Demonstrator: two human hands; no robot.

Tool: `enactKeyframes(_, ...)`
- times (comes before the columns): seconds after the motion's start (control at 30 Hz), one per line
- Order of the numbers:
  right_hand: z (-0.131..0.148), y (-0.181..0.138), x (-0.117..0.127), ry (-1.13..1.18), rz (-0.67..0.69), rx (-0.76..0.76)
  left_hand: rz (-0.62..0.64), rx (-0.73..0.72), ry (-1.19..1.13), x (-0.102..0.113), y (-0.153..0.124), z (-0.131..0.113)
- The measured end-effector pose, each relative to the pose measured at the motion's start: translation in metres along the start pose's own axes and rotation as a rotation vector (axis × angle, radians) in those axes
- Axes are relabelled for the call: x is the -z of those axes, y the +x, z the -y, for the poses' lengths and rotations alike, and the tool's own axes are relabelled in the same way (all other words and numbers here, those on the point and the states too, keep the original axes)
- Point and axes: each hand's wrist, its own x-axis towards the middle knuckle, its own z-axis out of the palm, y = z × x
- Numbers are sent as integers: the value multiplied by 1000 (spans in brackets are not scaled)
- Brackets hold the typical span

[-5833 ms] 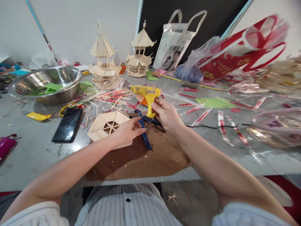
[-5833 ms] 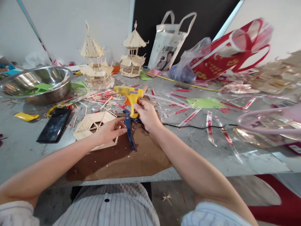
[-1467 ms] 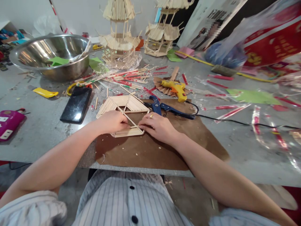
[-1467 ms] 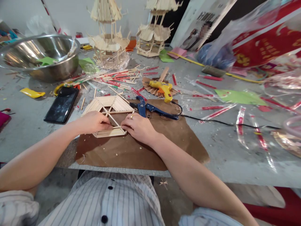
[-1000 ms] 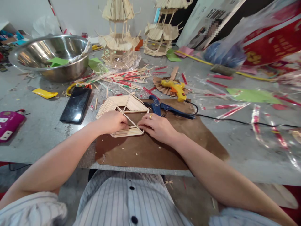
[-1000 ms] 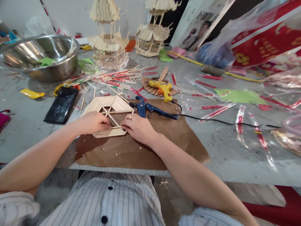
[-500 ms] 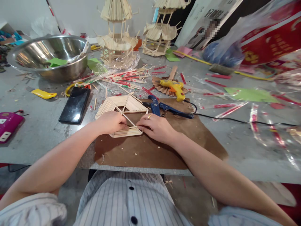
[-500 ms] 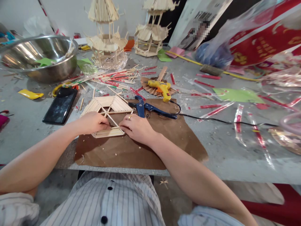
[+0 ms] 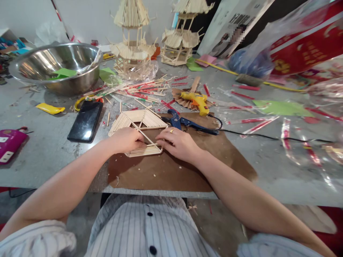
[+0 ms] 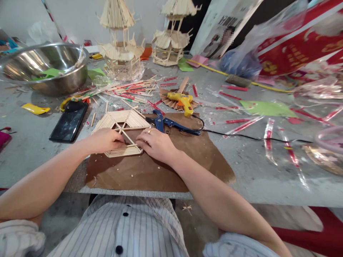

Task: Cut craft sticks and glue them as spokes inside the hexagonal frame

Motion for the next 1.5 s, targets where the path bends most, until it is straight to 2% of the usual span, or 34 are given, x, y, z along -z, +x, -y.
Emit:
enactKeyframes(0.1, -5, 1, 4, 8, -128, -21, -3, -2, -7, 1, 0, -2)
enactKeyframes(0.17, -2, 1, 11, -7, -160, -37, -17, -7, -5, 2, -1, -3)
enactKeyframes(0.27, 20, -1, 24, -24, -90, 23, -33, -22, 11, 2, -2, -3)
enactKeyframes(0.33, 47, -3, 26, -3, 45, 128, -33, -32, 35, 0, -2, -3)
enactKeyframes(0.43, 94, -4, 8, 40, 186, 309, -52, -16, 80, -3, -1, -2)
enactKeyframes(0.5, 118, -1, -15, 53, 199, 357, -81, -7, 97, -4, 0, -2)
enactKeyframes(0.6, 136, 7, -46, 75, 242, 343, -94, -10, 107, -4, 0, -2)
enactKeyframes(0.67, 134, 9, -56, 84, 264, 321, -86, -14, 109, -3, -1, -2)
enactKeyframes(0.73, 124, 4, -54, 86, 276, 320, -80, -15, 111, -3, -1, -2)
enactKeyframes(0.87, 90, -27, -30, 59, 376, 301, -77, -15, 114, -2, -2, -2)
enactKeyframes(1.0, 48, -72, -5, -56, 414, 155, -69, -34, 113, 0, -3, -2)
enactKeyframes(1.23, -25, -134, 26, -219, 384, -42, -40, -32, 111, 0, -3, -2)
enactKeyframes(1.4, -76, -161, 40, -323, 338, -321, -30, -24, 120, 2, -3, -2)
enactKeyframes(1.5, -92, -166, 54, -395, 257, -505, -31, -15, 115, 1, -2, -3)
